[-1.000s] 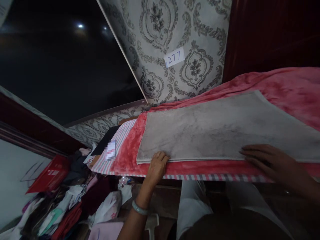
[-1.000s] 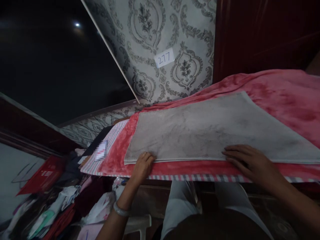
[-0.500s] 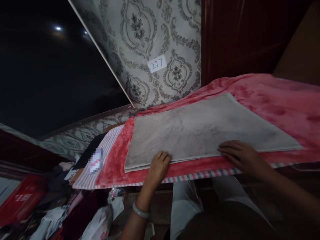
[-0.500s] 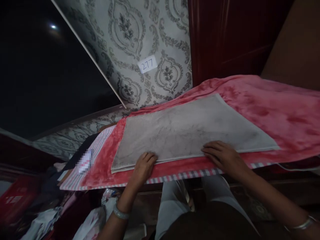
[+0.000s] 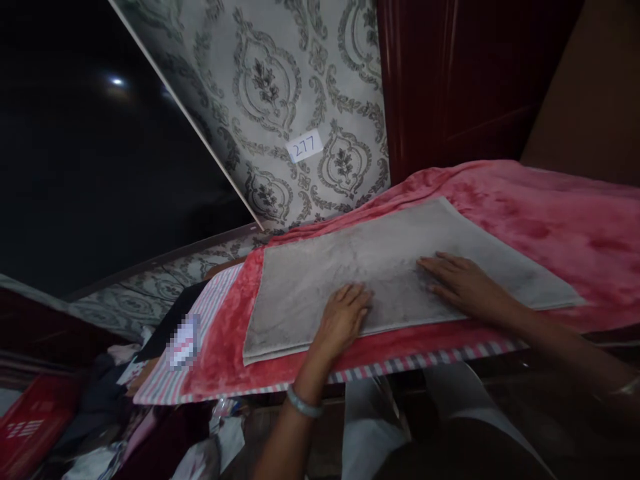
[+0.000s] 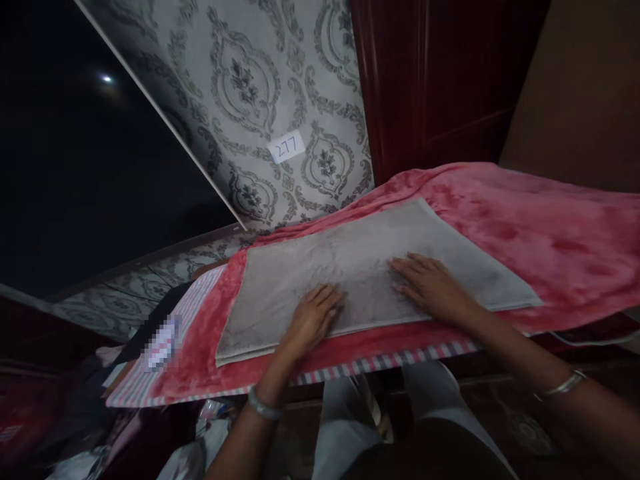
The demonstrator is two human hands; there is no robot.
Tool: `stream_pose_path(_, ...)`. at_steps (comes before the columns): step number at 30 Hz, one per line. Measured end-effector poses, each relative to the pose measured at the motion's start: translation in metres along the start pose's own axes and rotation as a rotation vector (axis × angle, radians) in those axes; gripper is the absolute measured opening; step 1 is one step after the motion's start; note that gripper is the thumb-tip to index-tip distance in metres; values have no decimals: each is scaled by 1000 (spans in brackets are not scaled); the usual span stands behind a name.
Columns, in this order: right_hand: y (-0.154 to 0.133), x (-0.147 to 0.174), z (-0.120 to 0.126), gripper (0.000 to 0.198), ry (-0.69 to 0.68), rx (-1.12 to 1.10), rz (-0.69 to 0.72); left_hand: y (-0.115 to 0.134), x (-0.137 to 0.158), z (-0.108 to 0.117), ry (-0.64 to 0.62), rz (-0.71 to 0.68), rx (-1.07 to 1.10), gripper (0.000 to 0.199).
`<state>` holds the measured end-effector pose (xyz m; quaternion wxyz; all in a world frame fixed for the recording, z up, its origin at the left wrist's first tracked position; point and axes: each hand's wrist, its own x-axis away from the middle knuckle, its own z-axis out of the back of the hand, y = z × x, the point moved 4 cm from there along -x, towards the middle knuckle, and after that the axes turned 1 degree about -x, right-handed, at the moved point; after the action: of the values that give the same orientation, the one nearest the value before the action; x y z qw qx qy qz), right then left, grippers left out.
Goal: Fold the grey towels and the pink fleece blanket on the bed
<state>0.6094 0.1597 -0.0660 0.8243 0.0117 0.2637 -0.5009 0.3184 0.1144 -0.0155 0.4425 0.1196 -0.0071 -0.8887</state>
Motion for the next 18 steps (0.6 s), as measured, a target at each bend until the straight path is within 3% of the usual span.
stream_pose_path(3, 9, -1, -25, 72, -132, 76, -27, 2, -22, -24, -159, 61, 2, 59)
stream_pose_path(5, 14, 5, -35, 73, -163, 98, -40, 1, -23, -36, -201, 80, 12, 65)
stream_pose_path(9, 20, 2, -39, 74, -156, 82, -39, -2, -24, -33, -204, 81, 36, 67)
stream_pose_path(14, 3, -50, -35, 65, -122, 61, 78, -9, -59, -16, -169, 28, -11, 65)
stream_pose_path(18, -9, -74, -51, 62, -201, 32, 180, -17, -72, -33, -167, -8, -31, 68)
